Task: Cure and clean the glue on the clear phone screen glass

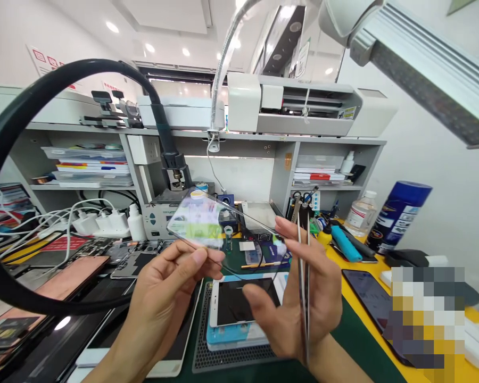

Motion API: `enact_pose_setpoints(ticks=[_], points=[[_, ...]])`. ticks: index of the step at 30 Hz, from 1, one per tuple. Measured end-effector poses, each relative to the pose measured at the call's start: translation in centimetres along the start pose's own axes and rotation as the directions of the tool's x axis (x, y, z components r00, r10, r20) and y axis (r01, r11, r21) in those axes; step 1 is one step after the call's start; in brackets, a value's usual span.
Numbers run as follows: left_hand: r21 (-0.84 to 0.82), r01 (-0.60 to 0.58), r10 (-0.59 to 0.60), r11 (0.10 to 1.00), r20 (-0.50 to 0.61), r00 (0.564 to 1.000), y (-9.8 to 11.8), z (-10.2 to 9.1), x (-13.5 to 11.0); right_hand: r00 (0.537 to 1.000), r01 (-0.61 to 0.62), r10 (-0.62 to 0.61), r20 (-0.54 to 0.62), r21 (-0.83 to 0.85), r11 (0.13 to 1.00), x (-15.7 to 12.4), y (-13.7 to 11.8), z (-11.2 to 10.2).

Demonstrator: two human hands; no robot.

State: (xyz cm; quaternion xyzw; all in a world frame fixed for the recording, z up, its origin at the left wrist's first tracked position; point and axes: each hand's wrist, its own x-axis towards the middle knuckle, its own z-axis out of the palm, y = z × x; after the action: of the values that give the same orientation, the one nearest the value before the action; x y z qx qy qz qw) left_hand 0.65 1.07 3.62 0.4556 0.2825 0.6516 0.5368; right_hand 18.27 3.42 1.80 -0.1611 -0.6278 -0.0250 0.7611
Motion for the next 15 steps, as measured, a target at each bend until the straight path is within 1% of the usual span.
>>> enact_pose_setpoints(ticks=[1,2,3,5,7,8,9,10,11,12,15], points=[[-0.002,-0.02,0.02,1.0,-0.015,1.0,-0.1,-0.1,0.1,0.995,-0.092,0.093,-0.02,0.05,0.994,0.1,-0.1,0.1],[-0.006,-0.034,0.034,0.999,-0.028,0.999,-0.2,-0.2,0.2,0.978,-0.202,0.205,-0.026,0.1,0.974,0.3,-0.2,0.1],[-0.012,-0.044,0.043,0.999,-0.035,0.998,-0.3,-0.3,0.3,0.947,-0.316,0.322,-0.014,0.149,0.937,0.6,-0.3,0.1],[-0.027,-0.048,0.047,0.998,-0.038,0.998,-0.5,-0.4,0.5,0.847,-0.524,0.529,0.053,0.25,0.814,1.1,-0.3,0.1],[-0.049,-0.042,0.04,0.998,-0.04,0.998,-0.6,-0.5,0.6,0.726,-0.677,0.671,0.149,0.323,0.661,1.4,-0.4,0.1],[-0.059,-0.039,0.036,0.997,-0.042,0.998,-0.6,-0.5,0.7,0.671,-0.731,0.715,0.195,0.336,0.594,1.5,-0.5,0.1],[-0.066,-0.036,0.033,0.997,-0.046,0.998,-0.7,-0.5,0.7,0.628,-0.769,0.742,0.234,0.335,0.545,1.5,-0.5,0.1],[-0.069,-0.034,0.031,0.997,-0.051,0.998,-0.7,-0.4,0.7,0.598,-0.794,0.757,0.264,0.322,0.515,1.4,-0.6,0.1],[-0.067,-0.031,0.027,0.997,-0.055,0.998,-0.8,-0.3,0.7,0.58,-0.81,0.763,0.284,0.302,0.503,1.3,-0.7,0.1],[-0.06,-0.023,0.019,0.998,-0.057,0.998,-0.9,-0.3,0.7,0.574,-0.816,0.763,0.296,0.281,0.505,1.2,-0.7,0.1],[-0.016,0.025,-0.026,1.0,-0.069,0.997,-1.2,-0.2,0.8,0.588,-0.809,0.76,0.278,0.231,0.541,1.0,-0.9,0.1]])
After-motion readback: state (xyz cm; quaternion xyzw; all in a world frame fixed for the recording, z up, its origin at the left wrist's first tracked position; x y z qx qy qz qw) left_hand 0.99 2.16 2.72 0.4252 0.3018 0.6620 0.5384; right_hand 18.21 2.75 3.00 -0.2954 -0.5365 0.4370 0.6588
